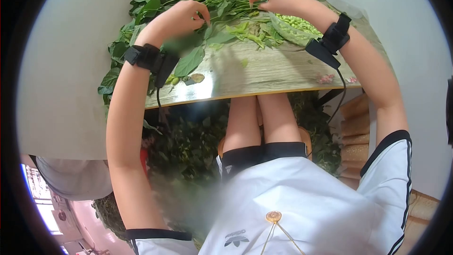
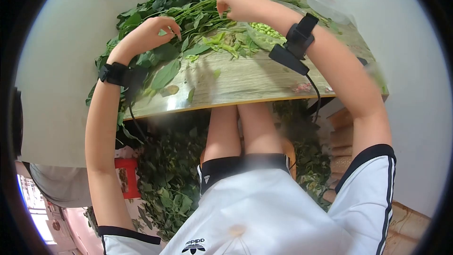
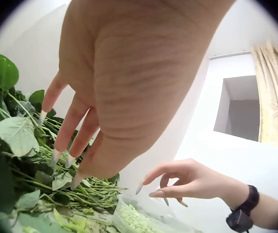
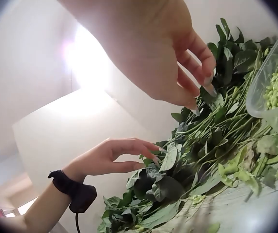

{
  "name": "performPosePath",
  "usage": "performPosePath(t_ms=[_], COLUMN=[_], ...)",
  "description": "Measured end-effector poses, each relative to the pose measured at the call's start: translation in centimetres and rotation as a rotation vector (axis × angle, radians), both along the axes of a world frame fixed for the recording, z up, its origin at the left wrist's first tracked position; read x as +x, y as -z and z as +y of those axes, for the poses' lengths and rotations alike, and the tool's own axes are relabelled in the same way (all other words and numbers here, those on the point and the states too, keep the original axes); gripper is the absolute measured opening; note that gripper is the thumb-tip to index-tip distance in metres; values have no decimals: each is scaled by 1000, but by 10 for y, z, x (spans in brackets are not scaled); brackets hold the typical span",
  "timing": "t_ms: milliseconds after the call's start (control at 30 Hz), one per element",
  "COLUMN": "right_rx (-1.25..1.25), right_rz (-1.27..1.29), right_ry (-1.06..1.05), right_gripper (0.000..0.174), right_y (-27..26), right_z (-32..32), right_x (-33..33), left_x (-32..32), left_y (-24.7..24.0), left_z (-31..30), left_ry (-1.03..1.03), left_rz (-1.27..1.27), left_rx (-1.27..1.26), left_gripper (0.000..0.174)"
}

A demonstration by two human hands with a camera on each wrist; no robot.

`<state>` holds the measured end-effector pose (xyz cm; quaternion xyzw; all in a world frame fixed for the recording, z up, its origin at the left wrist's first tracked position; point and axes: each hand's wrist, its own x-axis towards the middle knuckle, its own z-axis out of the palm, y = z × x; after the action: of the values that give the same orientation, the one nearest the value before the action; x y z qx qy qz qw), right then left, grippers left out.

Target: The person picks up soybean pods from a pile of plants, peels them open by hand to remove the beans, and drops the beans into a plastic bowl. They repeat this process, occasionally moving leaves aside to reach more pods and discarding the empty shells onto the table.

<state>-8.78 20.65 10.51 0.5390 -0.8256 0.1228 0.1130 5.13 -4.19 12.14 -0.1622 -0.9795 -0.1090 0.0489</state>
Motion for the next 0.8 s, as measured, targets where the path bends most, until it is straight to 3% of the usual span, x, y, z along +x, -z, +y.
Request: performPosePath(t_ms=[67, 233, 467, 567, 733, 800], right_rx=[16, 54, 2, -75, -194, -205], right_rz=[-52, -220, -247, -251, -237, -240], right_ry=[16, 40, 29, -24, -62, -42], right_gripper=[23, 22, 23, 21, 19, 18], right_y=[2, 14, 46, 48, 41, 42], right_z=[-7, -29, -51, -52, -40, -35], right_x=[1, -18, -34, -38, -30, -31], left_x=[-2, -18, -42, -52, -64, -60], left_y=[4, 24, 73, 103, 102, 96], left_z=[1, -3, -5, -10, -15, -11], left_ry=[-35, -44, -44, 56, -24, -106], left_rz=[-118, -95, -70, 160, 28, -110], left_rx=[68, 89, 120, 130, 145, 270], left_gripper=[18, 18, 22, 21, 20, 23])
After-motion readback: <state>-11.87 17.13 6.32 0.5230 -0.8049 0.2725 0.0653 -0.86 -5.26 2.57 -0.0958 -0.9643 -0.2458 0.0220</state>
